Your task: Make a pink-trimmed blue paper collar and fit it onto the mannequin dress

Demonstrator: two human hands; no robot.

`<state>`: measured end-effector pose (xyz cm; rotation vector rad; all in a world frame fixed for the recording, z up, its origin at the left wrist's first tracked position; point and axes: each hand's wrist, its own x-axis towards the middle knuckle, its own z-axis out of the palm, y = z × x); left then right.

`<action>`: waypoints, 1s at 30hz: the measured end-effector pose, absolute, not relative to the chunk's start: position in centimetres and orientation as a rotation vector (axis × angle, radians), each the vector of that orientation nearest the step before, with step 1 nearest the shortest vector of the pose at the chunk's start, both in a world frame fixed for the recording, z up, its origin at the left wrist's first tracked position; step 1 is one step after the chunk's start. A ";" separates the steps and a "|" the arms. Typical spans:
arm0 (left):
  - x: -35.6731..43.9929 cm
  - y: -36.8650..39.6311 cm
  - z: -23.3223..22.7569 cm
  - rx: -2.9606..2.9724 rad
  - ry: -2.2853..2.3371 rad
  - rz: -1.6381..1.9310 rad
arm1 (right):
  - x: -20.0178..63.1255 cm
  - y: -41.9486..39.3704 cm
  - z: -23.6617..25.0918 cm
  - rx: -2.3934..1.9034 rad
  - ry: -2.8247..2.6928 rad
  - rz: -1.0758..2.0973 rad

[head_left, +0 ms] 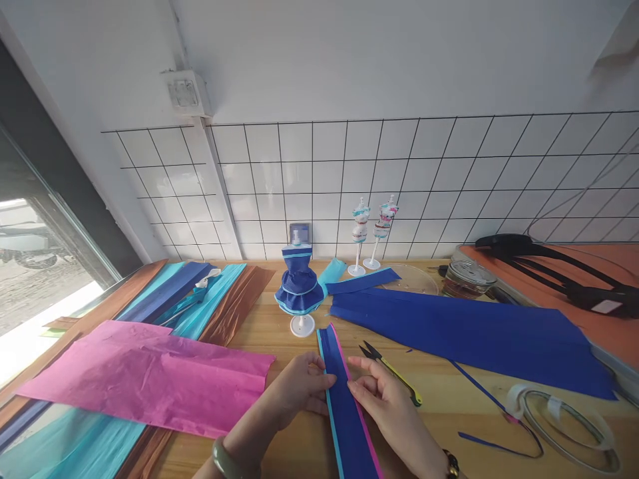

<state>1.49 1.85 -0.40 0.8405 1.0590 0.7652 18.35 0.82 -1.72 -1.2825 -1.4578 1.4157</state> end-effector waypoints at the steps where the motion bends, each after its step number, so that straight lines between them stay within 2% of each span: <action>1: 1.5 1.9 -0.4 0.839 1.075 0.786 | 18.3 0.8 -1.8 -1.276 -1.456 1.423; 18: 1.1 2.2 -0.6 1.035 1.091 0.791 | 17.5 0.6 -1.8 -1.301 -1.401 1.511; 24: 1.0 2.2 -0.7 1.215 1.092 0.758 | 17.3 0.5 -1.7 -1.265 -1.319 1.670; 30: 0.8 2.2 -1.1 1.170 1.100 0.774 | 17.3 0.4 -1.9 -1.230 -1.308 1.689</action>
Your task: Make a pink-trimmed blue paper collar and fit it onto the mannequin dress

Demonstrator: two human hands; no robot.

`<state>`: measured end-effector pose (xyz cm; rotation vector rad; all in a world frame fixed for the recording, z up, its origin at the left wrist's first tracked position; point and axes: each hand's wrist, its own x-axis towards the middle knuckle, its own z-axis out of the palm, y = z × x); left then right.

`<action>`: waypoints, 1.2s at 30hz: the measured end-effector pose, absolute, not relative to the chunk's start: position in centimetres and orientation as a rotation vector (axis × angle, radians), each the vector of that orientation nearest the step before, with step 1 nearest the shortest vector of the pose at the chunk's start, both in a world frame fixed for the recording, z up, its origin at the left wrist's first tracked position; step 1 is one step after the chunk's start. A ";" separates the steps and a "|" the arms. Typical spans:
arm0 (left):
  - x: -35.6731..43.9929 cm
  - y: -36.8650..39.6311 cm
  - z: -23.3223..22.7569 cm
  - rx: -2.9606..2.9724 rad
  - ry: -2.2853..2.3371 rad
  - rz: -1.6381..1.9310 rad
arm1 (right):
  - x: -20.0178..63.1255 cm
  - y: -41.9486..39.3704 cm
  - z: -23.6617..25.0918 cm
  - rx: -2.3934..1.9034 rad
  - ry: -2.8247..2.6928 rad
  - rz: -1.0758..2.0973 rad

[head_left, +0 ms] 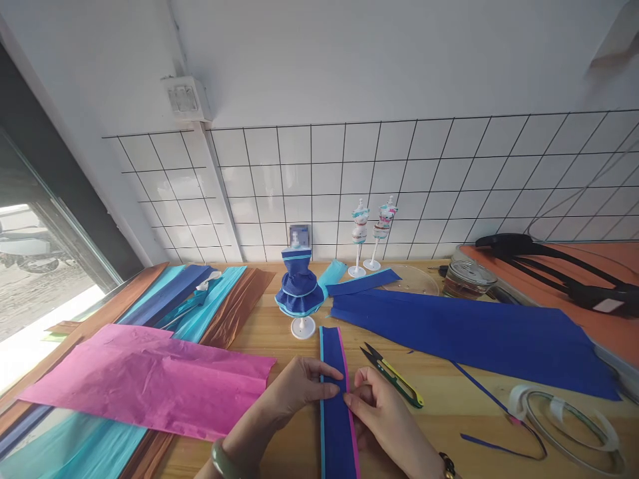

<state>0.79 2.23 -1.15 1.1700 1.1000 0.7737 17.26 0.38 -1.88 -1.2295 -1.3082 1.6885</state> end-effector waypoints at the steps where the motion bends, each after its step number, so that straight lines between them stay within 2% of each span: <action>1: 0.8 2.2 -1.2 1.182 1.119 0.772 | 17.3 0.4 -2.0 -1.230 -1.313 1.688; 36: 0.5 2.4 -1.2 1.175 0.987 0.793 | 17.3 0.5 -1.8 -1.283 -1.471 1.478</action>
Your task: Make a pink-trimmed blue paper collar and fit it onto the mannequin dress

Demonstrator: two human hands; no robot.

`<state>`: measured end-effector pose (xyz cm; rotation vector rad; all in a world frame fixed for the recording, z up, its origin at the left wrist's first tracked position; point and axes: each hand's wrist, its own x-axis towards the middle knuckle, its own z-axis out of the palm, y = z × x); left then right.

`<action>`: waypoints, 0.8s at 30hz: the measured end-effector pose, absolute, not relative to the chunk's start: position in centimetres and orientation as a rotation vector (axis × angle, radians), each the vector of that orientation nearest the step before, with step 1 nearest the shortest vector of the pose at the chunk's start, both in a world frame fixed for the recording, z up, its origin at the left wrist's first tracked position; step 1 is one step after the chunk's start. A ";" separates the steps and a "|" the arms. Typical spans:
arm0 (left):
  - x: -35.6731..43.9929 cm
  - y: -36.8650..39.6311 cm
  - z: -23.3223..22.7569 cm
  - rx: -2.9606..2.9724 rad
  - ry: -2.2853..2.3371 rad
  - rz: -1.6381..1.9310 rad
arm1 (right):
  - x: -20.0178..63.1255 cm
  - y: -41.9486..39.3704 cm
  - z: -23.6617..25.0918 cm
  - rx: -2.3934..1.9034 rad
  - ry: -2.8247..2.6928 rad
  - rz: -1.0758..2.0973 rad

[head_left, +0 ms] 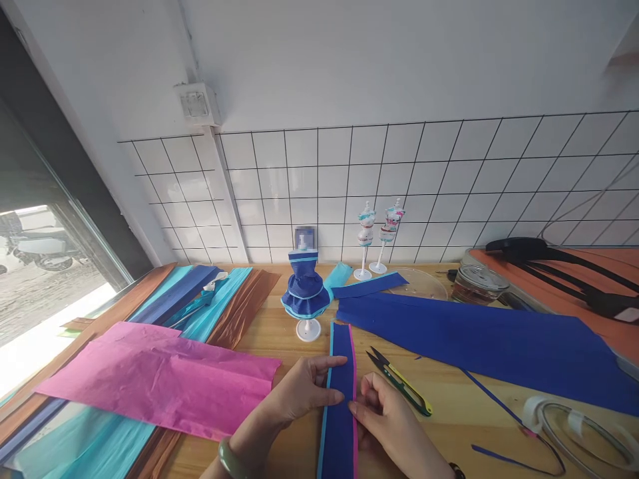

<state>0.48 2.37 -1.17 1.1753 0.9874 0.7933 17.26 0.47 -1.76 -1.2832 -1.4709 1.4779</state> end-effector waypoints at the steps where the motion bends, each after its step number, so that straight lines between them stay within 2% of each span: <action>1: 0.5 2.4 -1.2 1.170 0.977 0.795 | 17.3 0.5 -1.8 -1.284 -1.476 1.473; 9: 0.6 2.3 -1.2 1.068 0.821 0.817 | 17.3 0.6 -2.6 -1.227 -1.393 1.618; 24: 0.3 2.8 -2.1 1.062 0.830 0.923 | 17.4 0.4 -2.5 -1.213 -1.485 1.585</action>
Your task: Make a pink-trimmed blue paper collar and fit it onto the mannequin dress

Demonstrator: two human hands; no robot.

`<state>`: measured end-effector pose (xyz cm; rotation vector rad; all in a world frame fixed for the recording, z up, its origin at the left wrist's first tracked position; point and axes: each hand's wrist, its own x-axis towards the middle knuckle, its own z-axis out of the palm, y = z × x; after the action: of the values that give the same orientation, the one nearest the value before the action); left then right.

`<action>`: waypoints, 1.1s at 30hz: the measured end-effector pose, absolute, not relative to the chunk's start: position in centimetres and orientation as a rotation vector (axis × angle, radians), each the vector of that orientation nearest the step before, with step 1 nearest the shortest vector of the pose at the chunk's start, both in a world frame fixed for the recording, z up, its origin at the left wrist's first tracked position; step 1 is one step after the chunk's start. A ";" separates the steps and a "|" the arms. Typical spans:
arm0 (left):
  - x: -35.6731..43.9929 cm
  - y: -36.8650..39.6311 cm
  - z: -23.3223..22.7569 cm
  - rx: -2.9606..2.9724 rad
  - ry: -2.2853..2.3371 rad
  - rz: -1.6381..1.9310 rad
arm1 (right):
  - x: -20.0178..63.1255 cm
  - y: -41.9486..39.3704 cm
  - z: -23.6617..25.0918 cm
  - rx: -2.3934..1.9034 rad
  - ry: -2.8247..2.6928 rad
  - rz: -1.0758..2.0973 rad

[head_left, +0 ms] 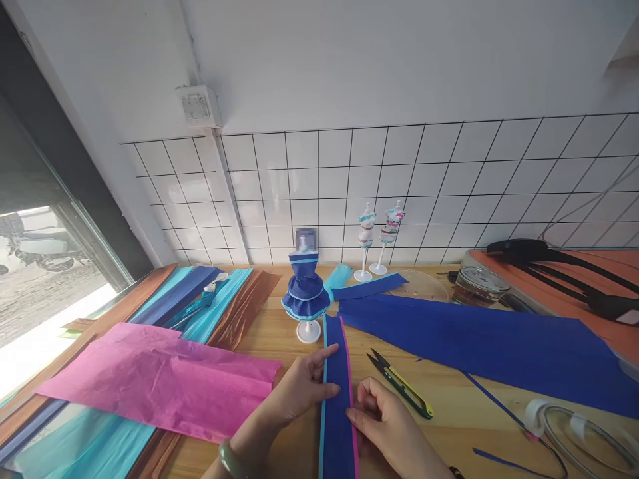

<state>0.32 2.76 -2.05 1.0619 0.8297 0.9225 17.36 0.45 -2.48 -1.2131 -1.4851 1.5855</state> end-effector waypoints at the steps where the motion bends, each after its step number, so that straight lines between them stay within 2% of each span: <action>1: 0.3 2.8 -2.1 1.075 0.837 0.926 | 17.3 0.4 -2.5 -1.209 -1.475 1.602; 8: 0.3 2.9 -2.4 1.148 0.904 0.928 | 17.1 0.2 -2.5 -1.177 -1.464 1.709; 21: -0.1 3.2 -3.3 1.120 0.874 0.903 | 17.1 0.2 -3.2 -1.231 -1.490 1.720; 33: -0.1 3.1 -2.4 1.311 1.129 0.860 | 17.2 -0.2 -2.6 -1.194 -1.500 1.761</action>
<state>-0.09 3.10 -2.42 1.3114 1.1293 0.8603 17.24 -0.18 -2.59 -1.1942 -1.4997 1.7610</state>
